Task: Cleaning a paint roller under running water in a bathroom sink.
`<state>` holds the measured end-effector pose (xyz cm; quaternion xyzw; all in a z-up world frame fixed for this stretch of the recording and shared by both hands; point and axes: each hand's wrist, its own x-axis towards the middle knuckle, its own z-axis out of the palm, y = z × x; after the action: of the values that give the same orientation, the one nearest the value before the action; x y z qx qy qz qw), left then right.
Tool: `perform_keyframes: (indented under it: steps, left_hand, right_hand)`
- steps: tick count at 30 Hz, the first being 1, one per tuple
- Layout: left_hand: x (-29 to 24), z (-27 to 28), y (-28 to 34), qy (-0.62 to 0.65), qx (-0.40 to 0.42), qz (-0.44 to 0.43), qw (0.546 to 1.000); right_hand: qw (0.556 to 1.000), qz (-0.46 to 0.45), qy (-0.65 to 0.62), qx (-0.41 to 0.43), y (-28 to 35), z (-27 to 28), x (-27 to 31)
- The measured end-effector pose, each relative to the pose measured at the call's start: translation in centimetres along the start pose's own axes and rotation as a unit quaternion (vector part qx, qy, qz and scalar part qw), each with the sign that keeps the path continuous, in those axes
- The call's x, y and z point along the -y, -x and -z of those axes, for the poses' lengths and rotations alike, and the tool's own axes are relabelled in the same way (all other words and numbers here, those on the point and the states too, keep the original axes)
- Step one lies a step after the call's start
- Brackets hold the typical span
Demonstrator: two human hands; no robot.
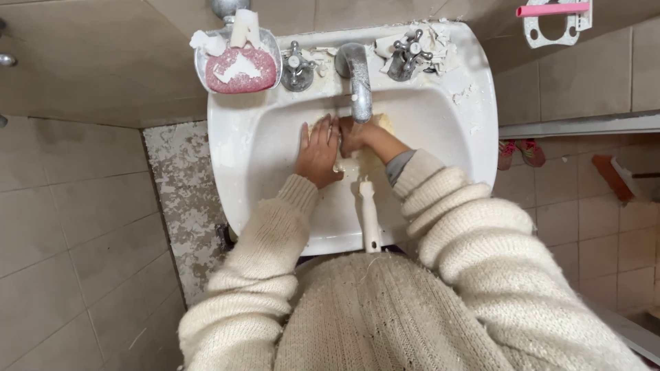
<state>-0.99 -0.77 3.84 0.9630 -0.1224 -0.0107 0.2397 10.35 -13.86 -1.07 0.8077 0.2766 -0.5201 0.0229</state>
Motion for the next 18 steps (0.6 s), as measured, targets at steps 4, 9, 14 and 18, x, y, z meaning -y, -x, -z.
perform_keyframes:
  steps: [4,9,14,18]
  left_hand:
    - [2.1,-4.9,-1.0,-0.034,0.150,0.077,0.985]
    - [4.7,-6.3,-4.4,-0.044,0.273,0.099,0.956]
    - [3.1,0.5,-6.1,0.087,0.302,0.133,0.940]
    - [2.2,-4.6,-3.0,-0.086,0.117,0.035,0.989]
  right_hand:
    - [0.984,0.039,-0.041,-0.166,-1.0,-4.3,-1.2]
    - [0.889,0.092,0.124,-0.432,5.7,-5.7,-0.2]
    - [0.858,0.205,-0.045,-0.468,8.2,-4.7,-4.2]
    - [0.867,0.148,-0.097,-0.465,3.9,-5.7,-6.2]
